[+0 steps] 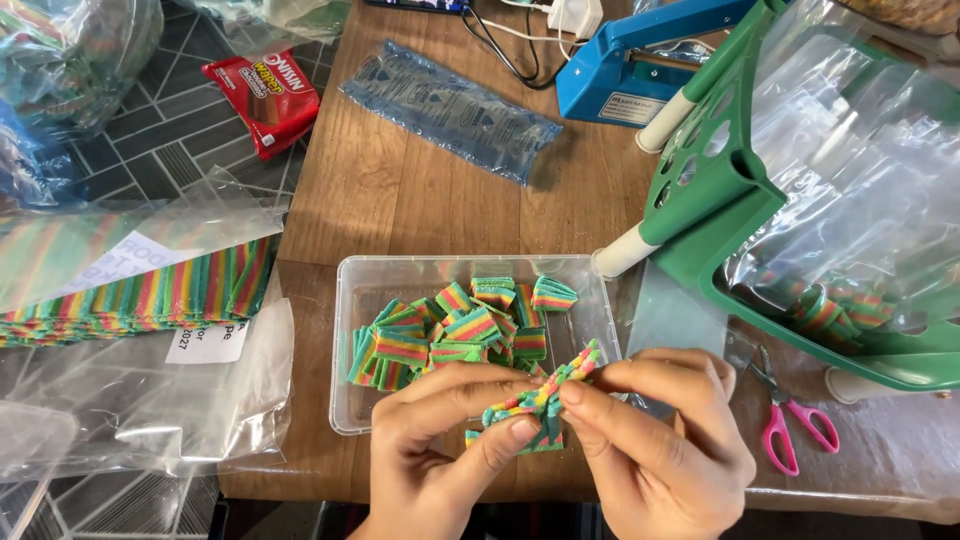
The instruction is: The person is sorting and trimming colorful candy strips and placing them into a plastic container for packaging.
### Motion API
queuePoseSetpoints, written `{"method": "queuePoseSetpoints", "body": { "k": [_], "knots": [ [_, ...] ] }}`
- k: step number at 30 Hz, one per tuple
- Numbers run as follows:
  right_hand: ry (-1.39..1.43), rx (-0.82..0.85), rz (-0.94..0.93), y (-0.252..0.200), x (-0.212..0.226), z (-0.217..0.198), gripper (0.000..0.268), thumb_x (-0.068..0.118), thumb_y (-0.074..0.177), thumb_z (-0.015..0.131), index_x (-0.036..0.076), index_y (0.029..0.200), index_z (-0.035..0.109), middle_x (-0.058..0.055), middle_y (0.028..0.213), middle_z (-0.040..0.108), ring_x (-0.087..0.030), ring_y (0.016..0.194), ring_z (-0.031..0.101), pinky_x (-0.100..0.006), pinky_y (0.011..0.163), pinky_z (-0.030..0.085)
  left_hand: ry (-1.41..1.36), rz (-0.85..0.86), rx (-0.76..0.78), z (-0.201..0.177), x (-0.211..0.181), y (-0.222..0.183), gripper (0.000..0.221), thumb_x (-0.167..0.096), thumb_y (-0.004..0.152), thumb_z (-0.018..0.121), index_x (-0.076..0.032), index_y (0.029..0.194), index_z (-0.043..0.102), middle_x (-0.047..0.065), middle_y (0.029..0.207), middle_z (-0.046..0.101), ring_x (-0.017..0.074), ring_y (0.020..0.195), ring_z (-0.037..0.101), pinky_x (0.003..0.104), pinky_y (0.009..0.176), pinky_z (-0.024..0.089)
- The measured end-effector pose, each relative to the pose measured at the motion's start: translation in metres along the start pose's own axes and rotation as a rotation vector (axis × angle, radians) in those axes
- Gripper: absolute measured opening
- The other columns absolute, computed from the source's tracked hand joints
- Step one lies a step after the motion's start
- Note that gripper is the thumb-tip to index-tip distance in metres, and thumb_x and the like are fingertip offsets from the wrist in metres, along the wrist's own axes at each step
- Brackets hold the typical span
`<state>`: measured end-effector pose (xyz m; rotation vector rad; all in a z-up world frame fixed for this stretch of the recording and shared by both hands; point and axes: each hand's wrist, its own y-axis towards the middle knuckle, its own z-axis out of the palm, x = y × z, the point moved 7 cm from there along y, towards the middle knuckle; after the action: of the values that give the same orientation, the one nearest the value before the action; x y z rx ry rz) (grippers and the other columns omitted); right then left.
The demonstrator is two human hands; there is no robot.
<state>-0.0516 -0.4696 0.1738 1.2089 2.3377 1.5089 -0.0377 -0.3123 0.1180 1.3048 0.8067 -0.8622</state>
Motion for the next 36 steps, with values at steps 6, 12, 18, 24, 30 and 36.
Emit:
{"method": "queuePoseSetpoints", "body": {
  "k": [6, 12, 18, 24, 30, 36],
  "knots": [
    [0.058, -0.027, 0.027, -0.005, -0.006, -0.003, 0.009, 0.013, 0.089, 0.072, 0.009, 0.097, 0.071, -0.011, 0.096, 0.066, -0.023, 0.08, 0.062, -0.035, 0.08, 0.052, -0.063, 0.001, 0.004, 0.006, 0.002, -0.003, 0.018, -0.021, 0.089, 0.076, -0.008, 0.101, 0.079, 0.011, 0.1, 0.08, 0.0181, 0.088, 0.079, 0.027, 0.082, 0.061],
    [0.087, -0.025, 0.029, -0.005, -0.009, -0.004, 0.01, 0.015, 0.089, 0.069, 0.006, 0.095, 0.069, -0.012, 0.094, 0.066, -0.024, 0.081, 0.062, -0.036, 0.079, 0.053, -0.061, 0.027, 0.028, 0.008, -0.002, -0.004, 0.019, -0.018, 0.09, 0.074, -0.007, 0.105, 0.078, 0.013, 0.102, 0.08, 0.0201, 0.092, 0.079, 0.028, 0.086, 0.063],
    [0.09, -0.01, 0.023, -0.008, -0.012, -0.004, 0.008, 0.011, 0.09, 0.072, 0.012, 0.098, 0.072, -0.013, 0.097, 0.066, -0.022, 0.079, 0.06, -0.036, 0.079, 0.047, -0.014, 0.074, 0.029, 0.009, -0.008, -0.003, 0.019, -0.013, 0.09, 0.074, -0.006, 0.108, 0.076, 0.014, 0.104, 0.08, 0.0205, 0.094, 0.08, 0.028, 0.088, 0.064],
    [0.119, -0.013, -0.01, -0.008, -0.016, -0.004, 0.004, 0.012, 0.09, 0.07, 0.011, 0.093, 0.068, -0.015, 0.096, 0.064, -0.022, 0.075, 0.062, -0.037, 0.077, 0.048, 0.002, 0.063, 0.012, 0.009, -0.006, -0.003, 0.019, -0.015, 0.09, 0.074, -0.006, 0.107, 0.077, 0.014, 0.103, 0.08, 0.0202, 0.094, 0.08, 0.028, 0.088, 0.064],
    [0.115, -0.049, -0.031, -0.007, -0.014, -0.005, 0.004, 0.011, 0.09, 0.071, 0.011, 0.091, 0.067, -0.013, 0.098, 0.06, -0.024, 0.076, 0.061, -0.036, 0.074, 0.054, -0.044, 0.02, -0.001, 0.012, 0.002, -0.004, 0.018, -0.017, 0.09, 0.075, -0.006, 0.104, 0.078, 0.013, 0.101, 0.08, 0.0206, 0.091, 0.08, 0.028, 0.085, 0.063],
    [0.066, -0.039, -0.047, -0.01, -0.01, -0.001, 0.009, 0.01, 0.094, 0.064, 0.014, 0.086, 0.062, -0.016, 0.102, 0.061, -0.028, 0.083, 0.057, -0.036, 0.078, 0.053, -0.26, -0.17, -0.041, 0.012, 0.029, -0.014, 0.014, -0.016, 0.089, 0.076, -0.005, 0.096, 0.079, 0.012, 0.097, 0.079, 0.0183, 0.087, 0.074, 0.029, 0.08, 0.058]
  ]
}}
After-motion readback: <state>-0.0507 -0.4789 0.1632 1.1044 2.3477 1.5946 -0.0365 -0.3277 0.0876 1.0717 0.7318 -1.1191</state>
